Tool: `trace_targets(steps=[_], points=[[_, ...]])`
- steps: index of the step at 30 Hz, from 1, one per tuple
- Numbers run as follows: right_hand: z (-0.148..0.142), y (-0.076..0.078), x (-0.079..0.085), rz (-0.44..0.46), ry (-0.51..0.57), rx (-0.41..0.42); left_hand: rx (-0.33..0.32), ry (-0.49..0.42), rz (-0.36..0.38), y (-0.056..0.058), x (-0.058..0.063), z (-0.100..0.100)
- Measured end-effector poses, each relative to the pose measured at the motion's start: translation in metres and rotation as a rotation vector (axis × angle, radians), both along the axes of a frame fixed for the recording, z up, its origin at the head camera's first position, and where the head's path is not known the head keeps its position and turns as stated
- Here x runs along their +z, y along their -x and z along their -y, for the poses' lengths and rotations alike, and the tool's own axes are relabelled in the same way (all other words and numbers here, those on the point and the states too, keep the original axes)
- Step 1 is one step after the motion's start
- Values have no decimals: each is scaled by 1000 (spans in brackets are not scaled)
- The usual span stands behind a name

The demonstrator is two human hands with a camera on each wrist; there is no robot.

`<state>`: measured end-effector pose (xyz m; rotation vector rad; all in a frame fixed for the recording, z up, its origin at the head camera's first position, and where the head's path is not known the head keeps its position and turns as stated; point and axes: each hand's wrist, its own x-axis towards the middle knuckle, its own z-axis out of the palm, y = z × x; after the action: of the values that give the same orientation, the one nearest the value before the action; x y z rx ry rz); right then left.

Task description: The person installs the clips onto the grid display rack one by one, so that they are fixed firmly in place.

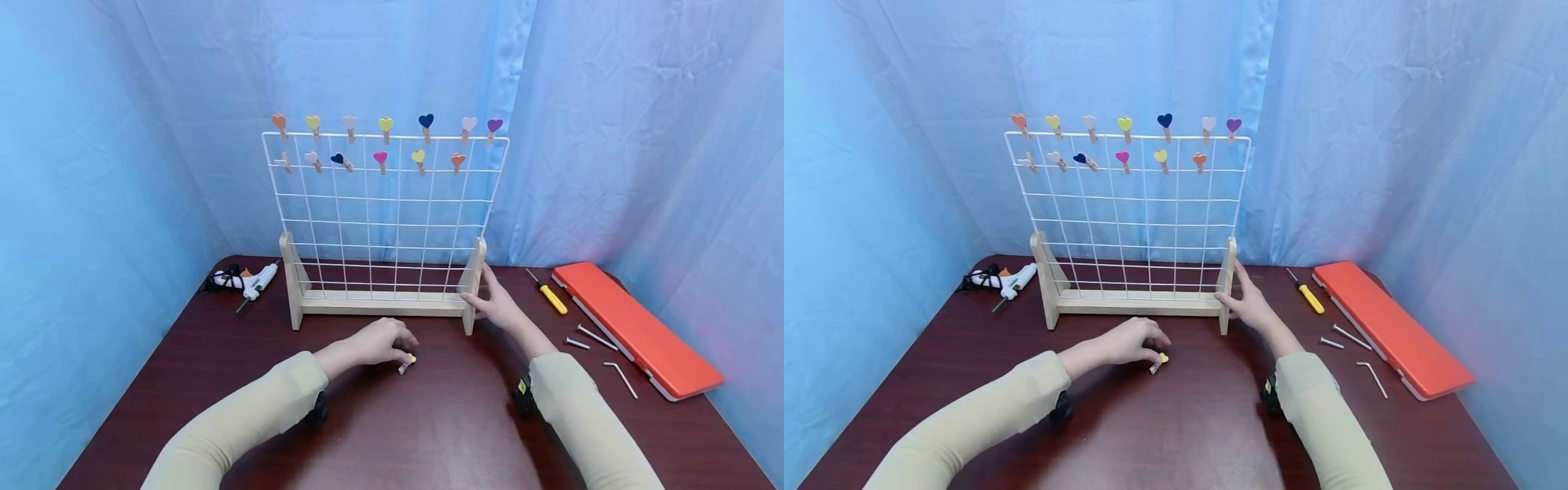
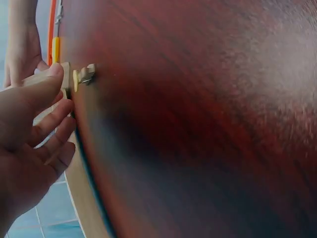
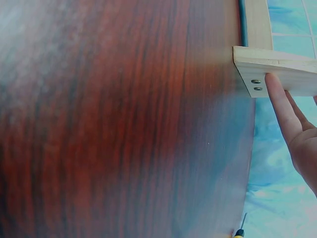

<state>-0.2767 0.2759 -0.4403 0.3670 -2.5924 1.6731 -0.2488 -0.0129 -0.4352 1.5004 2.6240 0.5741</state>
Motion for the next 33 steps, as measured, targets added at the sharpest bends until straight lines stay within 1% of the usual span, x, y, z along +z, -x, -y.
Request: trace_targets(steps=[1,2,5,7,8,10,14,18,21,24,28,30,33], points=[[0,0,0,-4,-4,5,-6,3,-4,0,-2,1],[1,0,0,-1,-5,0,-8,3,7,0,-4,1],[1,-1,1,-2,-7,-2,-6,-2,61,-1,-8,1],[2,-1,1,-2,-8,4,3,-12,93,-1,-10,1],[2,-1,1,1,-4,1,18,-15,121,-1,-11,1],[1,0,1,1,0,4,36,-27,134,-1,-11,1],[-1,0,0,16,12,7,75,-49,144,0,-6,0],[-4,1,-1,31,16,21,103,-96,156,1,4,-1],[-6,3,-2,34,19,46,126,-136,158,2,20,-2],[-8,2,1,47,18,76,144,-188,124,5,42,-4],[-8,-3,10,91,39,124,191,-284,46,11,77,-7],[-8,-5,15,115,58,149,218,-340,47,13,96,-9],[-7,-9,21,148,75,164,264,-436,74,13,126,-14]])
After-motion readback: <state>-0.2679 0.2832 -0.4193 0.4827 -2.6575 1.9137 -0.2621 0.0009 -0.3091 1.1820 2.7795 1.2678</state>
